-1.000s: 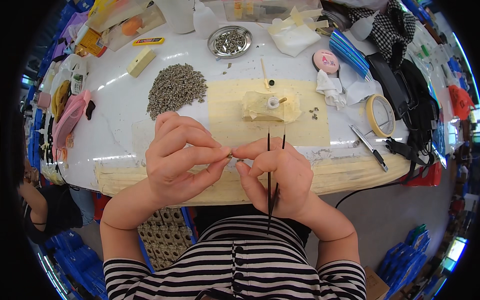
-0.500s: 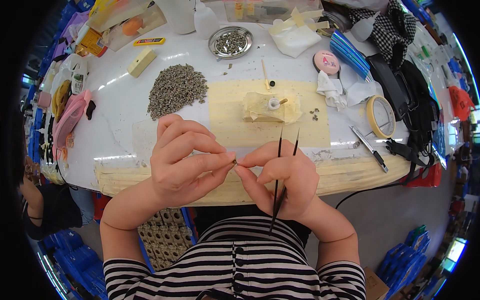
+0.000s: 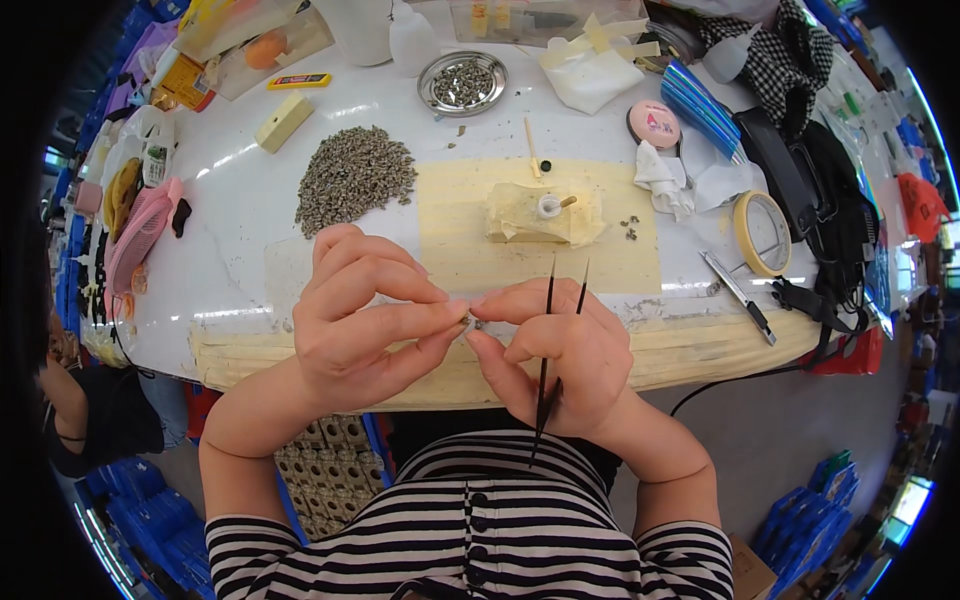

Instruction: The person assembles a small wooden toy component by hand using tweezers to position small pins or parts.

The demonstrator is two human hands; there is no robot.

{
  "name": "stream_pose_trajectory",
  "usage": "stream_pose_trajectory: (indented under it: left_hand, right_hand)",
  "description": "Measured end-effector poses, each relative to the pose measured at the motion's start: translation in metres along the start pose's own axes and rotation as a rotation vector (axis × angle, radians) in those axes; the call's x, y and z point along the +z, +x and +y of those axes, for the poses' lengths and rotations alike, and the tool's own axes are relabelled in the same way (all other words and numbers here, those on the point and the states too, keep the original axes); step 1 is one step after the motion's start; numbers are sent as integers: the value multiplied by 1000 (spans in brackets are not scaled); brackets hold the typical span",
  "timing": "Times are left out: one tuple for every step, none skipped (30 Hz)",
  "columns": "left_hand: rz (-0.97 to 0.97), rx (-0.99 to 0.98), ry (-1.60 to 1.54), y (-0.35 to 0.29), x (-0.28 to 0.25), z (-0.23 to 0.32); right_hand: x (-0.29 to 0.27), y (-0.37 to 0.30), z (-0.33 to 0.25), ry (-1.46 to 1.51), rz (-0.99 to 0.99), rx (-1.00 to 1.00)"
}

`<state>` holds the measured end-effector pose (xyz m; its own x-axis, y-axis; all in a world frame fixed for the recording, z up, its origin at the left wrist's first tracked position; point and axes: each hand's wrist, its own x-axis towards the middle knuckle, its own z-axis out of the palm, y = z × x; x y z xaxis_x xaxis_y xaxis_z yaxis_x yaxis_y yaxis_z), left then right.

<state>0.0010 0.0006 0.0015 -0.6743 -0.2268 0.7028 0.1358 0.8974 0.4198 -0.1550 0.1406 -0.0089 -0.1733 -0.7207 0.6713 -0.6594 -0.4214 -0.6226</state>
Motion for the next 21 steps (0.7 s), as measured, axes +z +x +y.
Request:
stream_pose_trajectory:
  left_hand:
    - [4, 12, -7, 0, 0, 0]
    - [0, 20, -8, 0, 0, 0]
    - [-4, 27, -9, -1, 1, 0]
    - [-8, 36, -10, -1, 1, 0]
    - [-13, 36, -8, -1, 1, 0]
    - [-17, 36, -5, -1, 0, 0]
    - [-22, 37, -2, 0, -1, 1]
    - [-23, 38, 0, 0, -1, 1]
    - [-24, 39, 2, -1, -1, 1]
    - [-26, 40, 4, -1, 0, 1]
    - [-24, 29, 8, -1, 0, 1]
    - [-22, 18, 13, -1, 1, 2]
    - [-19, 7, 17, -1, 1, 2]
    - [-21, -1, 21, -1, 2, 2]
    - [-23, -10, 25, -1, 2, 2]
    - [-24, -19, 29, -1, 2, 2]
    - [-30, -29, 31, -1, 2, 2]
    - [-36, -39, 33, 0, 2, 2]
    - [-42, -50, 36, 0, 2, 2]
    - [-38, -51, 33, 0, 2, 2]
    - [-35, -52, 29, 1, 2, 2]
  right_hand:
    - [0, 0, -1, 6, -9, 23]
    - [0, -1, 0, 65, -13, 57]
    - [2, -2, 2, 124, -16, 91]
    - [2, -2, 3, 183, -20, 124]
    - [2, -3, 3, 202, -14, 139]
    - [2, -3, 3, 221, -9, 154]
    - [1, -4, 2, 240, -3, 168]
    - [1, -4, 3, 223, -1, 162]
    - [0, -4, 3, 207, 1, 155]
    - [0, -4, 3, 190, 4, 148]
    - [0, -4, 2, 149, 4, 118]
    - [0, -3, 2, 108, 4, 87]
    - [0, -3, 1, 68, 4, 57]
    - [1, -2, 1, 46, 19, 34]
    - [3, -2, 0, 24, 34, 11]
    - [3, -2, 0, 3, 49, -13]
    - [2, -2, 0, -9, 32, -36]
    - [0, -1, 0, -20, 15, -59]
    - [-1, -1, 0, -32, -3, -82]
    - [0, 0, 1, -37, -7, -102]
    - [1, 2, 2, -42, -11, -122]
